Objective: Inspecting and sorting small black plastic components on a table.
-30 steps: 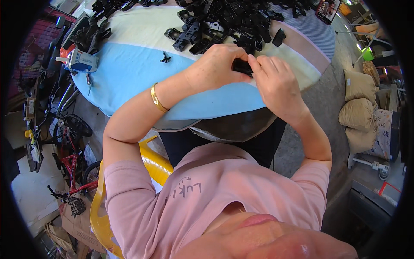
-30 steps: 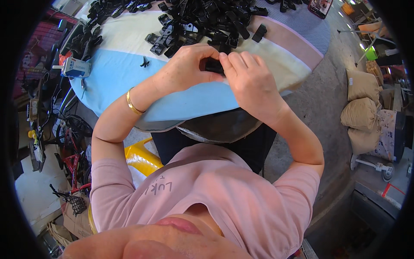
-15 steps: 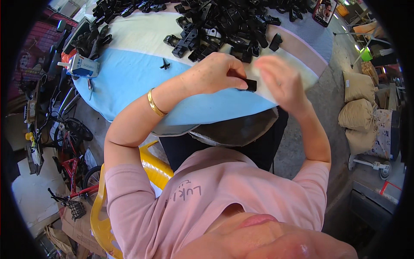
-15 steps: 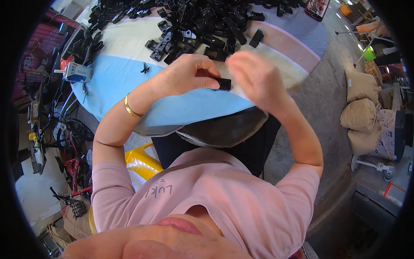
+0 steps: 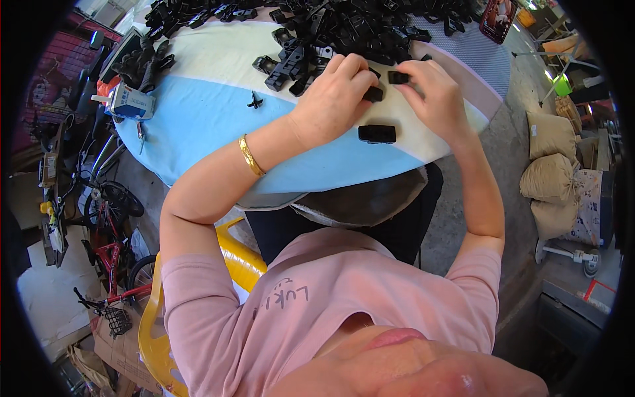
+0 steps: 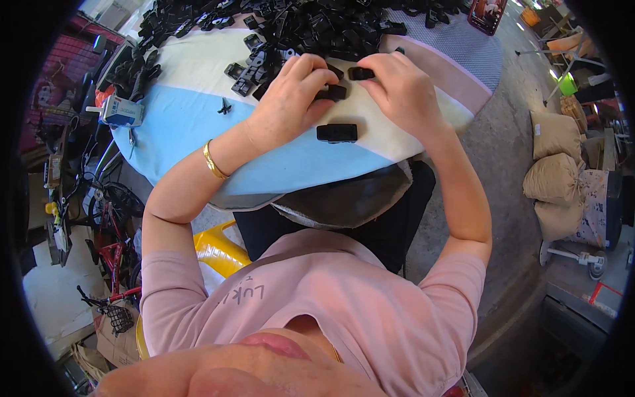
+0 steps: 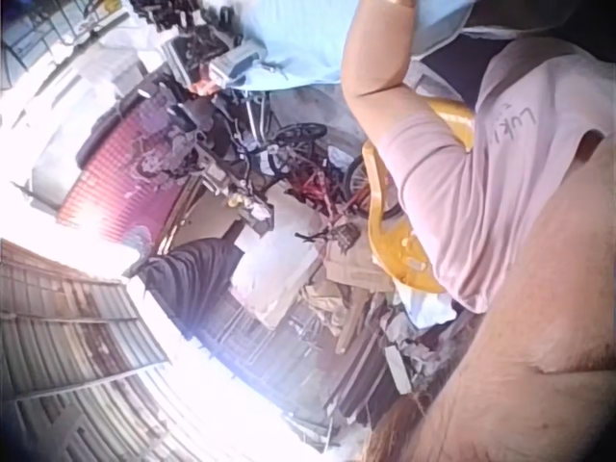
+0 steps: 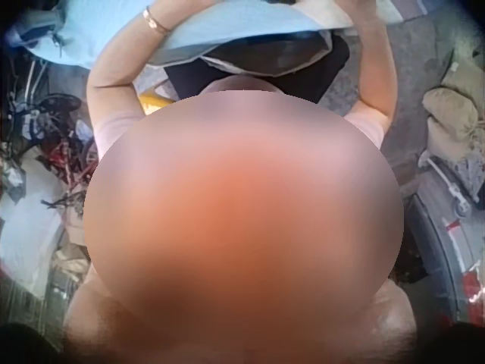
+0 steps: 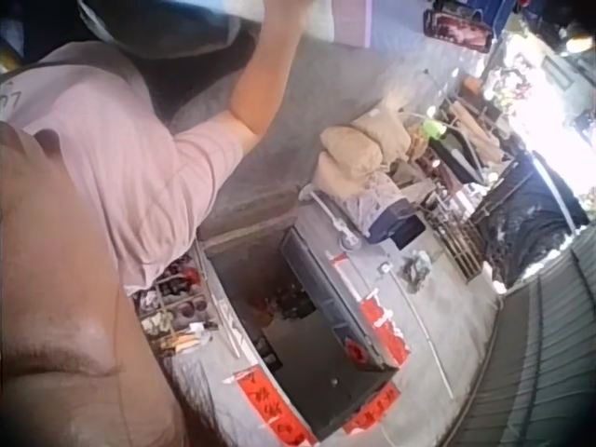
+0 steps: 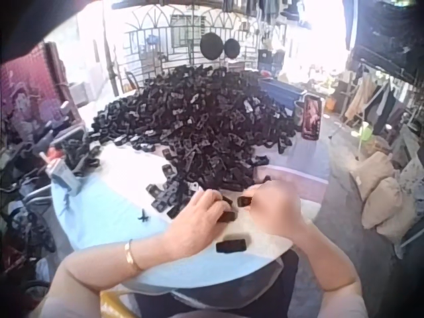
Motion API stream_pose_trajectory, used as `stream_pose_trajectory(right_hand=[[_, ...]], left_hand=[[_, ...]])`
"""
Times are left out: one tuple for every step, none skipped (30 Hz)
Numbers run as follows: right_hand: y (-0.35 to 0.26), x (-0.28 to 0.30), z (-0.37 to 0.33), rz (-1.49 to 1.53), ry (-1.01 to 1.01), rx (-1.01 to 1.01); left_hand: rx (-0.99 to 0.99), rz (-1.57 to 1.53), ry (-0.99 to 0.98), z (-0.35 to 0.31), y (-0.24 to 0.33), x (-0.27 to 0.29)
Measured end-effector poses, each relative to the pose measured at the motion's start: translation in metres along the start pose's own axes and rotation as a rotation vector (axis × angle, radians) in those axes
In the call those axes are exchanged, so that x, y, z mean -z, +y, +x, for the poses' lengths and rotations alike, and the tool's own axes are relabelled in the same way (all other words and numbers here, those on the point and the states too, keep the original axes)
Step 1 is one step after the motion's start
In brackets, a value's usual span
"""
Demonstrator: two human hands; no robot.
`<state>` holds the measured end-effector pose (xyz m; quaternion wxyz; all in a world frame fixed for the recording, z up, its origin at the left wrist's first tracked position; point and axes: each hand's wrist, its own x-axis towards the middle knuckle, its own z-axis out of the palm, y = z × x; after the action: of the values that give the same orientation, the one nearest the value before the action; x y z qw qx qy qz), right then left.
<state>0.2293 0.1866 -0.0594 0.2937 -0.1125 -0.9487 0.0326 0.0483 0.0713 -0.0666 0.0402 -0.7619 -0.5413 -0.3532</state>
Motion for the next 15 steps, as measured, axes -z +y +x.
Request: stream_pose_trajectory(right_hand=[[-0.004,-0.001,-0.005,0.188,0.077,-0.184],[-0.008,-0.002,-0.009,0.378,0.153,-0.367],[-0.012,-0.001,-0.01,0.375,0.154,-0.366],[-0.017,-0.002,-0.01,0.594,0.172,-0.47],[-0.023,-0.003,-0.01,0.815,0.19,-0.575],[-0.026,-0.007,-0.01,0.825,0.198,-0.555],[-0.032,-0.007,-0.008,0.825,0.199,-0.557],[-0.039,-0.006,-0.006,0.776,0.208,-0.5],[-0.043,-0.006,-0.005,0.726,0.216,-0.444],[-0.044,-0.006,-0.006,0.654,0.223,-0.43],[-0.045,-0.004,-0.005,0.655,0.222,-0.427],[-0.046,-0.001,-0.004,0.549,0.204,-0.389],[-0.047,0.001,-0.003,0.443,0.187,-0.351],[-0.048,0.002,-0.003,0.443,0.188,-0.352],[-0.049,0.003,-0.002,0.238,0.21,-0.229]], left_hand=[[0.007,-0.074,0.04,0.0,-0.001,0.0],[0.005,-0.074,0.042,0.001,0.0,0.0],[0.215,-0.319,0.029,0.002,0.002,0.002],[0.425,-0.565,0.014,0.004,0.003,0.003],[0.424,-0.565,0.012,0.003,0.003,0.003],[0.44,-0.742,0.036,0.001,0.002,0.002],[0.454,-0.919,0.061,0.0,0.002,0.003],[0.454,-0.921,0.061,0.001,0.002,0.004],[0.485,-0.928,-0.018,0.001,0.003,0.006],[0.516,-0.935,-0.096,0.002,0.004,0.008],[0.517,-0.933,-0.093,0.001,0.003,0.008],[0.524,-0.967,-0.105,0.001,0.002,0.008],[0.531,-1.001,-0.117,0.001,0.001,0.008],[0.531,-1.001,-0.118,0.002,0.002,0.008],[0.567,-0.98,-0.137,0.002,0.003,0.007]])
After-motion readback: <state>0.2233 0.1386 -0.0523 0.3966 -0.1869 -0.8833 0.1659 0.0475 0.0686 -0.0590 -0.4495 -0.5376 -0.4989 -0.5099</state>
